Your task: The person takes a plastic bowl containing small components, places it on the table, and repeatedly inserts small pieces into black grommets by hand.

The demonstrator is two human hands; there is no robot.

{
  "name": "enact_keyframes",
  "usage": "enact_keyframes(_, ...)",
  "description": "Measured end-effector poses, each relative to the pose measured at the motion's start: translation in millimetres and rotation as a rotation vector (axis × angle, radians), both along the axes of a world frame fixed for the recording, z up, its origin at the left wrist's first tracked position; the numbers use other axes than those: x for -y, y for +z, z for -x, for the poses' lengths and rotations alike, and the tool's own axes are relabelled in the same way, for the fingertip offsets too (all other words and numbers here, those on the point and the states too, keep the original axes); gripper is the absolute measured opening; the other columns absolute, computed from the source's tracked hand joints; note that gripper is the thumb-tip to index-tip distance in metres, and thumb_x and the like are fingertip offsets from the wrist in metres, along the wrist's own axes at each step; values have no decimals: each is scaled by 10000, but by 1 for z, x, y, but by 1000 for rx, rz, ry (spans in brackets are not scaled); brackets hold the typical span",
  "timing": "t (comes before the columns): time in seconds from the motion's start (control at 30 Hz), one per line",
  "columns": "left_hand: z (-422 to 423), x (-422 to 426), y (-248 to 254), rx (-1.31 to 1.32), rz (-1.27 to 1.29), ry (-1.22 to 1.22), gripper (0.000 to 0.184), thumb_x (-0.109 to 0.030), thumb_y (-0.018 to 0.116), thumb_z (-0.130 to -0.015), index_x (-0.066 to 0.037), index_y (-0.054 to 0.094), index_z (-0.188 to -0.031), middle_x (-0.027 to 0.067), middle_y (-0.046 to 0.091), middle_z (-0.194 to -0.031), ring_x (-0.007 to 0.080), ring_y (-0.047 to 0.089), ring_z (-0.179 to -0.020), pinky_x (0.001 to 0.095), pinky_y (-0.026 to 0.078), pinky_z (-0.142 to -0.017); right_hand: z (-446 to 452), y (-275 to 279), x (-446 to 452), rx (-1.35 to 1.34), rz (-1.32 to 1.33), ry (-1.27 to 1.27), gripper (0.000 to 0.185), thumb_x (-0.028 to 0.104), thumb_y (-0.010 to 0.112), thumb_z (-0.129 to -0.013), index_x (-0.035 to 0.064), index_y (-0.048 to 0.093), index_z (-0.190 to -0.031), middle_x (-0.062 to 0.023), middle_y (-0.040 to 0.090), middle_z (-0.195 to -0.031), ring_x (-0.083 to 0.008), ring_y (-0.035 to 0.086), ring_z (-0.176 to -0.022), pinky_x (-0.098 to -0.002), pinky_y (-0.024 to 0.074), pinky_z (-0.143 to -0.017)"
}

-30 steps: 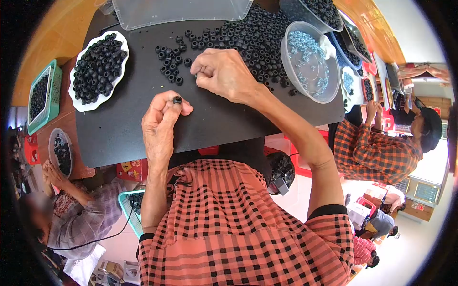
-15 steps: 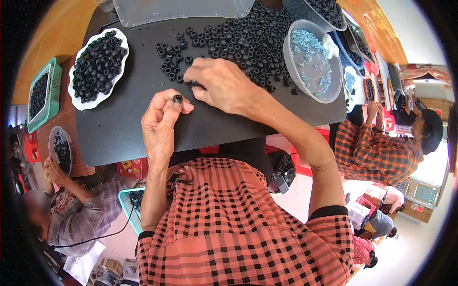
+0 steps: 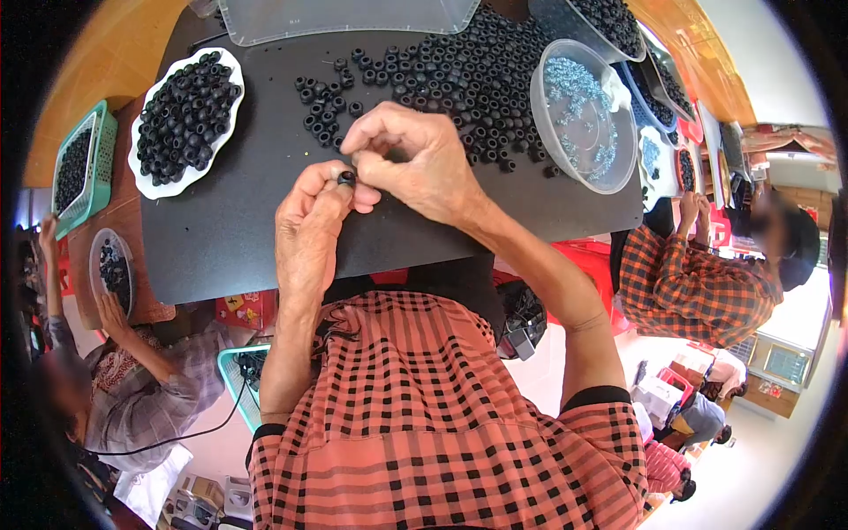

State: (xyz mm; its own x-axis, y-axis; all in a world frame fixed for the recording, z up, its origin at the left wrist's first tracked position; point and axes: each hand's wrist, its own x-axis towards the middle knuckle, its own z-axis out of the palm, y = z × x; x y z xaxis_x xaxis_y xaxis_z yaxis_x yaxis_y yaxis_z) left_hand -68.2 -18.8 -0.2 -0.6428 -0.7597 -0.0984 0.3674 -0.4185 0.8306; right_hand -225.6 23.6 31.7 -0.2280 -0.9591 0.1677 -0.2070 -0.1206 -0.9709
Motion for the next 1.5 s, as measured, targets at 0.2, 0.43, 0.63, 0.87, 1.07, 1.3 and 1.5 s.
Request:
enact_keyframes(0.2, 1, -3, 1, -74, -37, 0, 186, -48, 509, -935, 25, 599, -1080, 47, 635, -935, 117, 579, -819, 275, 468, -824, -11, -20, -4, 22, 214, -7, 118, -96, 589, -784, -25, 628, -869, -72, 600, -934, -83, 582, -717, -229, 487, -637)
enact_keyframes(0.43, 4, -5, -4, -40, -53, 44, 172, -48, 527, -935, 17, 607, -1073, 26, 629, -935, 94, 572, -834, 258, 464, -828, -10, -23, -8, 119, 131, -20, 134, -92, 612, -757, -10, 627, -861, -73, 608, -934, -106, 588, -812, -248, 490, -699)
enact_keyframes(0.63, 2, -1, -9, 31, -6, 70, 165, -53, 524, -945, 11, 605, -1073, 16, 626, -942, 64, 565, -844, 233, 460, -812, -12, -28, -5, -67, 238, -45, 173, -63, 653, -715, 12, 631, -869, -77, 633, -908, -135, 612, -818, -266, 499, -727)
enact_keyframes(0.87, -3, -1, -3, -30, 35, 65, 152, -33, 497, -938, 12, 597, -1044, 62, 643, -904, 103, 592, -810, 243, 468, -788, 7, -9, 7, -336, 302, -130, 106, -9, 660, -752, 8, 639, -854, -77, 647, -878, -137, 616, -699, -267, 507, -632)
enact_keyframes(1.07, -4, 0, -3, 12, 68, 80, 153, -20, 476, -935, 21, 589, -1030, 92, 646, -894, 119, 603, -813, 272, 475, -795, 33, -10, 41, -983, 248, 5, 166, 73, 660, -764, 32, 641, -923, -84, 637, -890, -241, 612, -802, -361, 484, -735)
enact_keyframes(1.3, -5, 0, -6, 11, 60, 59, 154, -12, 477, -930, 24, 586, -1033, 95, 646, -899, 119, 607, -815, 273, 478, -810, 35, 0, 40, -1043, 60, 108, 184, 138, 654, -780, 43, 648, -937, -82, 622, -890, -257, 588, -856, -381, 441, -749)
enact_keyframes(1.5, -4, -1, -6, 55, 89, 60, 139, -25, 495, -929, 19, 584, -1027, 87, 646, -900, 114, 610, -812, 270, 479, -808, 59, 0, 37, -1164, 153, 55, 175, 139, 664, -765, 70, 663, -926, -58, 618, -885, -240, 574, -863, -370, 425, -755)
